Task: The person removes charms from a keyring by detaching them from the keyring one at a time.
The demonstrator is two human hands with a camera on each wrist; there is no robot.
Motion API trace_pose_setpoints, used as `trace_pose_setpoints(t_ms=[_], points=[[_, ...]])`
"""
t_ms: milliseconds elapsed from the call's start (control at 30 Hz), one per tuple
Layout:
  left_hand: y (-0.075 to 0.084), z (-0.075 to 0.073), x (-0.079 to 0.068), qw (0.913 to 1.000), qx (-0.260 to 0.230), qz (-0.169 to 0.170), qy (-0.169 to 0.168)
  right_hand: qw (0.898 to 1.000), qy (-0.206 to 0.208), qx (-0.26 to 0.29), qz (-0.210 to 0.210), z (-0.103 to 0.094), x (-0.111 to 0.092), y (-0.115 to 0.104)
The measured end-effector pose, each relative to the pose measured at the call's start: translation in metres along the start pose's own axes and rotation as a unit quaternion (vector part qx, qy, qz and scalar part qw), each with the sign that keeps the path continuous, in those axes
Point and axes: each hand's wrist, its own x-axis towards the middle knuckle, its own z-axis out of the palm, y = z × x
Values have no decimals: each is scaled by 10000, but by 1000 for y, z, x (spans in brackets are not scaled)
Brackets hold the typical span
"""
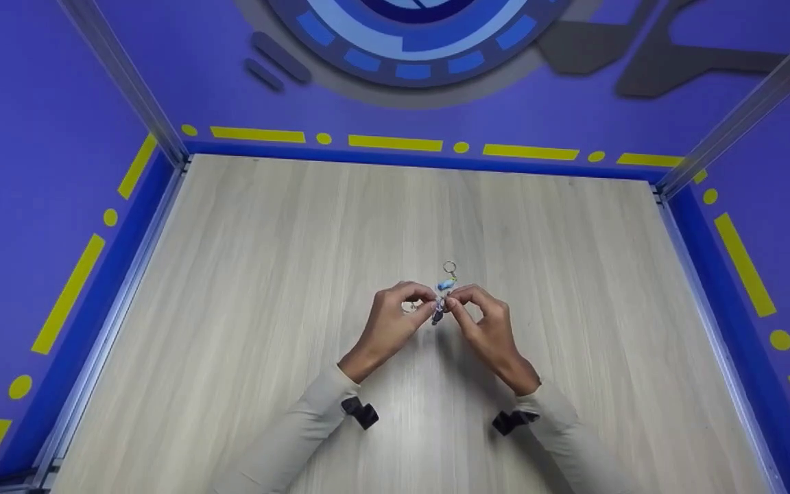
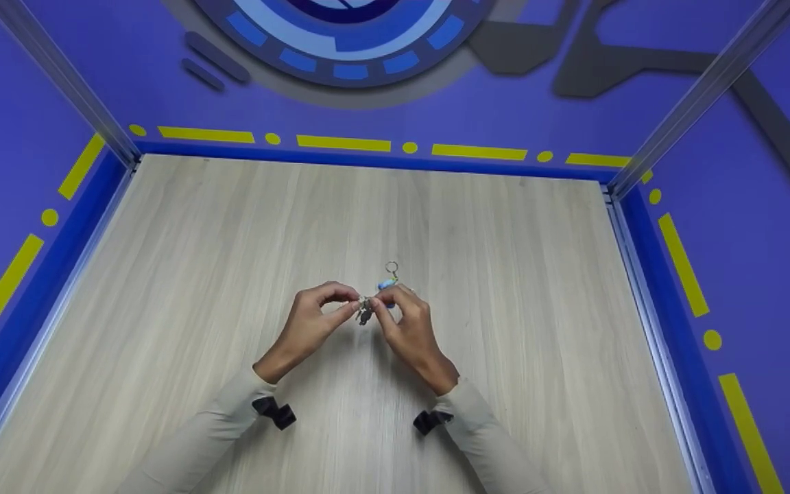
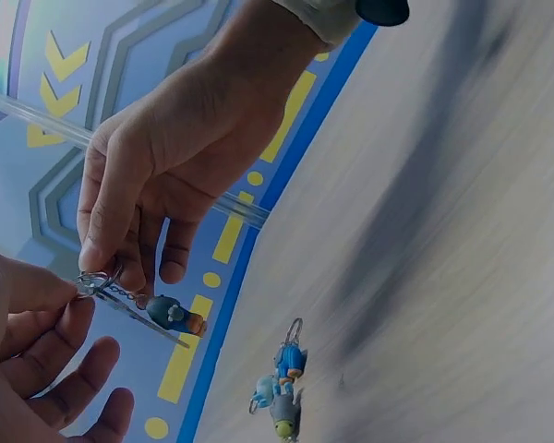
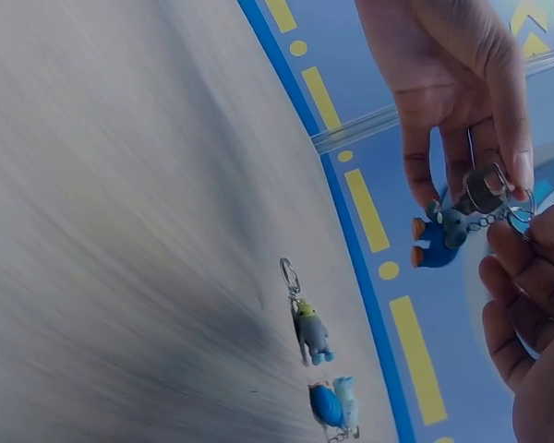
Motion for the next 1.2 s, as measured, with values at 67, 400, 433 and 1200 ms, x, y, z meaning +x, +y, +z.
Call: trace_pose_setpoints(t_ms=[67,400,433,1200], points=[[0,0,0,9994,-269,-182,-154,10000,71,-32,21,1,0,0],[0,-3,2,9927,-960,-653,-326,9974,341,596,231,1,10,-37],[0,-4,2,9919,-1014,-696,-331,9971,364,628,226,1,9,-37],[4,-5,2,9757,-1899,-1051,-306,9943,623,858,114,3,-4,-7]])
